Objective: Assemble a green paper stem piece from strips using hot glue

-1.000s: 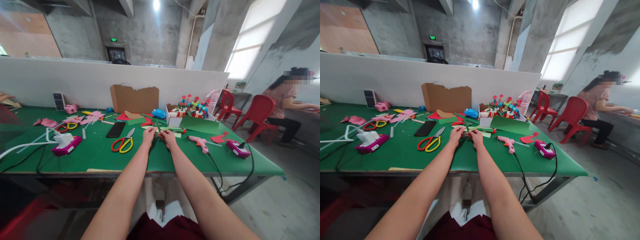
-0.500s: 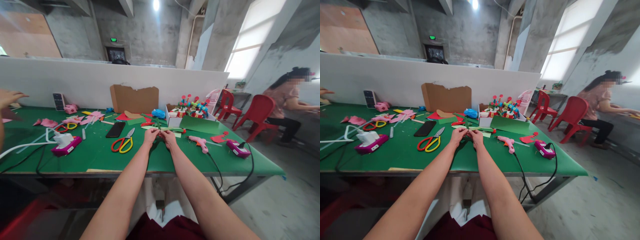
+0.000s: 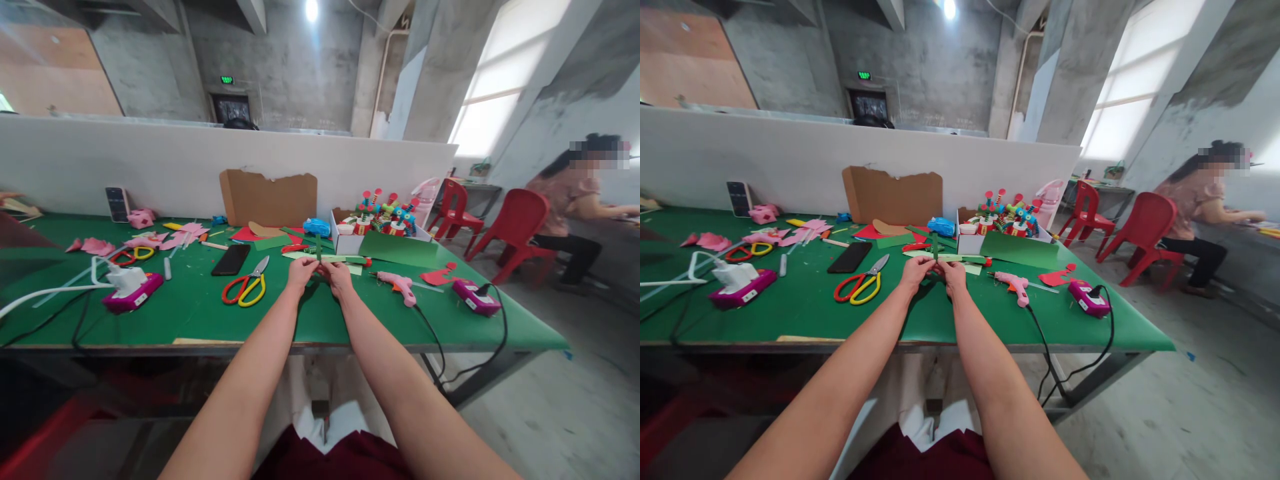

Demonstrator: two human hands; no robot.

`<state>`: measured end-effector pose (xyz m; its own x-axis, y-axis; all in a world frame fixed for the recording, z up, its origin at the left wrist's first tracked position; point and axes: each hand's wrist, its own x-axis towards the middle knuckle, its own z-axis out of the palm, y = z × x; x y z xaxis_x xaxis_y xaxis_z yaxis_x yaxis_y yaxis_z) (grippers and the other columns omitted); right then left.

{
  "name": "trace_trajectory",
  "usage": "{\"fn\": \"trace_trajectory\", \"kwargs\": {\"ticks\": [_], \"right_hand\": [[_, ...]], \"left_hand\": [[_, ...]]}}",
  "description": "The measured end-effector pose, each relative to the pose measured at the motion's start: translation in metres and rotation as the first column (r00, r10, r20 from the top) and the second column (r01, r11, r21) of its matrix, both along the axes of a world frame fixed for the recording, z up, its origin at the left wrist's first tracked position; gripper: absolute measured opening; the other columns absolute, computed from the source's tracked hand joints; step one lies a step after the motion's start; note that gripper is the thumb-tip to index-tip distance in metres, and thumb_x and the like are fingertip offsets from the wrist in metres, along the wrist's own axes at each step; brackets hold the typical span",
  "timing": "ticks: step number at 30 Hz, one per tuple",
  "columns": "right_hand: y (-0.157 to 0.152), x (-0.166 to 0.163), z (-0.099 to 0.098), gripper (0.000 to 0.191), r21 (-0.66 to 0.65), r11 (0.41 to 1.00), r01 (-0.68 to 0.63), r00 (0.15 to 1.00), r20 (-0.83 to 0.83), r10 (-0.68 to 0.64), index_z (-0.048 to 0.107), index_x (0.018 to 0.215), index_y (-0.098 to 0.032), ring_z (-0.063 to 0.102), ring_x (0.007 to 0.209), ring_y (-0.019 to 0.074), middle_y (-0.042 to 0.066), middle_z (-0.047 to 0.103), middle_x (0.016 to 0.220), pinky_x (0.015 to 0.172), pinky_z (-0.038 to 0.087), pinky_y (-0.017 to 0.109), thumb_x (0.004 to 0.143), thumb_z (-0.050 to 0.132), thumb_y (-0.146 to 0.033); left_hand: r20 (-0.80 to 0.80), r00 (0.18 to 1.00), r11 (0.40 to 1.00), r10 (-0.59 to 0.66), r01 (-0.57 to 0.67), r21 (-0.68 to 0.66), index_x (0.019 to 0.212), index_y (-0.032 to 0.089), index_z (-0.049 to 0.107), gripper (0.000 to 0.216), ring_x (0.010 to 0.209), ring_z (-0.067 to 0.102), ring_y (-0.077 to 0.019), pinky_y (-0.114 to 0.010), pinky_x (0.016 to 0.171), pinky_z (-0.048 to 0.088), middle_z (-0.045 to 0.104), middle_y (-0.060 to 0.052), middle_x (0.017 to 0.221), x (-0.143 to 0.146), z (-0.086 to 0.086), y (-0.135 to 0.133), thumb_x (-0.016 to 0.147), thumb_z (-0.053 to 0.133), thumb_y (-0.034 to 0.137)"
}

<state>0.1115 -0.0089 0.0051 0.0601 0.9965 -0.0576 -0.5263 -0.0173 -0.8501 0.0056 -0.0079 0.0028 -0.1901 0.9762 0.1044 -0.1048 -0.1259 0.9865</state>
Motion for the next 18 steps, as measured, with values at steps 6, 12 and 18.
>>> {"fn": "trace_trajectory", "kwargs": {"ticks": [6, 12, 18], "right_hand": [[0.0002, -0.0001, -0.0013, 0.012, 0.035, 0.998, 0.052, 0.997, 0.053, -0.054, 0.067, 0.061, -0.015, 0.065, 0.056, 0.0131, 0.001, 0.070, 0.057, 0.064, 0.058, 0.026, 0.064, 0.078, -0.013], [0.0026, 0.0019, -0.0023, 0.012, 0.046, 0.998, 0.054, 0.993, 0.099, -0.058, 0.064, 0.063, -0.017, 0.063, 0.052, 0.0130, -0.002, 0.065, 0.051, 0.059, 0.056, 0.025, 0.064, 0.076, -0.015], [0.0017, 0.0042, 0.0001, 0.017, -0.007, 0.999, -0.044, 0.998, -0.036, 0.044, 0.059, 0.064, -0.019, 0.067, 0.060, 0.0114, -0.003, 0.067, 0.060, 0.068, 0.058, 0.025, 0.067, 0.070, -0.007]], "left_hand": [[0.018, 0.999, 1.000, -0.027, 0.027, 0.003, 0.068, 0.014, 0.069, 0.016, 0.055, 0.058, -0.0109, -0.019, 0.050, 0.041, 0.067, -0.002, 0.062, 0.0007, 0.0028, -0.0030, 0.061, 0.076, 0.028], [0.020, 1.000, 1.000, 0.012, -0.011, -0.028, 0.066, 0.015, 0.068, 0.016, 0.053, 0.054, -0.0101, -0.021, 0.052, 0.042, 0.064, 0.000, 0.058, -0.0016, 0.0023, 0.0001, 0.060, 0.077, 0.027], [0.142, 0.989, 0.998, -0.045, 0.050, -0.031, 0.067, 0.014, 0.068, 0.018, 0.053, 0.055, -0.0099, -0.021, 0.052, 0.041, 0.064, 0.000, 0.059, -0.0044, 0.0035, 0.0019, 0.058, 0.076, 0.028]]}}
